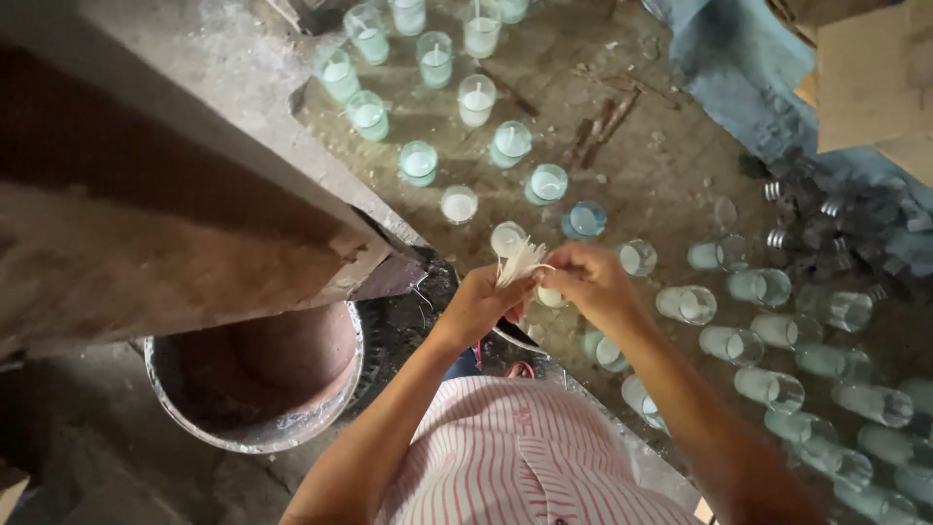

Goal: Inserting individual candle wicks into a large grid of small glass jars.

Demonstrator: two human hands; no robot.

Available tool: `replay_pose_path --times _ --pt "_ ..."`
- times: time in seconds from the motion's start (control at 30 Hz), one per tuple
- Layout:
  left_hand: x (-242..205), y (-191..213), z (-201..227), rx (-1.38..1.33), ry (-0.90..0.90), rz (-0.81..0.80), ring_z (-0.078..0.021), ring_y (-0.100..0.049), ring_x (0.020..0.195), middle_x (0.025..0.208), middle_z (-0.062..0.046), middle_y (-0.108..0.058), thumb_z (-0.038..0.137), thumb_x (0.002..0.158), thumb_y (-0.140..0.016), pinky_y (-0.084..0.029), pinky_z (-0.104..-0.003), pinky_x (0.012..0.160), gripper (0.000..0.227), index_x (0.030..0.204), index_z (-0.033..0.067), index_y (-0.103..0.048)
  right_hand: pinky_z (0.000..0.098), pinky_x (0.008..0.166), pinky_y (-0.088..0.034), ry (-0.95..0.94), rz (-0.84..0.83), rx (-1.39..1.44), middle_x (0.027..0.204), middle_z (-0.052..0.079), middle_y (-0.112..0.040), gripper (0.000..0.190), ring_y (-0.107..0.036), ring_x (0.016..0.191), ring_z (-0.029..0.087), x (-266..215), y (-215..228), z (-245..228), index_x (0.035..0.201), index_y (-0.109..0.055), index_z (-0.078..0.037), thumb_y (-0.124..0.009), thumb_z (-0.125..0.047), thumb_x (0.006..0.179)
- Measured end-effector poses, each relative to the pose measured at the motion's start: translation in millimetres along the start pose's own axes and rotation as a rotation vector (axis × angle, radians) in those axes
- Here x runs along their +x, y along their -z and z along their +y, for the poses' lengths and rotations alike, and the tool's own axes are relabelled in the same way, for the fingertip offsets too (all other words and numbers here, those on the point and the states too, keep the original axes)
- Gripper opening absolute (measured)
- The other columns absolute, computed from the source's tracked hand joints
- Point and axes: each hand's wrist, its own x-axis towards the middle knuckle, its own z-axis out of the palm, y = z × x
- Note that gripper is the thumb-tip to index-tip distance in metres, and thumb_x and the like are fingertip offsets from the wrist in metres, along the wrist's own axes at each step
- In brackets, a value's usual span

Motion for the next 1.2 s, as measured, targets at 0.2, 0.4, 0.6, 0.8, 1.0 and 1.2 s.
replay_pose_path --times 0.2,0.4,0.6,0.8,1.0,1.2 --pt "10 0 -7 0.040 0.034 0.002 -0.0159 -0.068 0.054 0.057 -0.009 -0.065 0.024 0.095 -0.072 -0.059 -0.027 0.058 0.030 0.073 0.0054 -0.066 0.0365 0.070 -0.060 0.241 0.217 -0.079 0.093 0.013 -0.073 0.009 -0.073 0.087 0.026 33 59 28 0.102 -0.072 -0.004 -0.070 -0.008 0.094" --pt "12 13 -25 0.067 0.108 0.017 -0.0193 -0.068 0.057 0.059 -0.013 -0.066 0.026 0.096 -0.070 -0.052 -0.028 0.042 0.029 0.077 0.0035 -0.067 0.0393 0.095 -0.053 0.782 0.374 -0.613 0.109 0.006 -0.070 0.010 -0.066 0.108 0.027 73 67 72 0.098 -0.076 -0.011 -0.081 -0.003 0.093" --pt "10 20 -36 0.074 0.103 0.030 -0.0173 -0.069 0.057 0.060 -0.011 -0.068 0.027 0.096 -0.069 -0.052 -0.025 0.040 0.028 0.079 0.0049 -0.067 0.0401 0.102 -0.050 0.874 0.372 -0.626 0.103 0.006 -0.069 0.009 -0.064 0.107 0.028 91 61 92 0.093 -0.076 -0.010 -0.082 -0.005 0.090" --pt "10 18 -32 0.042 0.116 0.024 -0.0186 -0.069 0.058 0.061 -0.013 -0.067 0.026 0.097 -0.069 -0.049 -0.024 0.032 0.028 0.080 0.0047 -0.067 0.0403 0.103 -0.050 0.862 0.368 -0.697 0.101 0.003 -0.070 0.010 -0.066 0.105 0.026 97 60 105 0.092 -0.075 -0.013 -0.083 -0.008 0.088" --pt "4 2 -15 -0.065 0.072 0.030 -0.0188 -0.069 0.057 0.060 -0.012 -0.067 0.025 0.093 -0.073 -0.053 -0.026 0.037 0.026 0.078 0.0050 -0.066 0.0495 0.105 -0.045 0.812 0.358 -0.622 0.117 0.009 -0.065 0.011 -0.058 0.120 0.034 56 50 56 0.107 -0.073 -0.010 -0.075 -0.014 0.096" --pt "-1 -17 -8 -0.117 0.031 -0.048 -0.0185 -0.069 0.057 0.062 -0.013 -0.068 0.017 0.094 -0.070 -0.059 -0.027 0.053 0.019 0.083 0.0011 -0.069 0.0397 0.082 -0.058 0.350 -0.012 -0.066 0.109 0.014 -0.074 0.013 -0.071 0.095 0.024 -8 11 10 0.098 -0.076 -0.005 -0.073 -0.008 0.086"
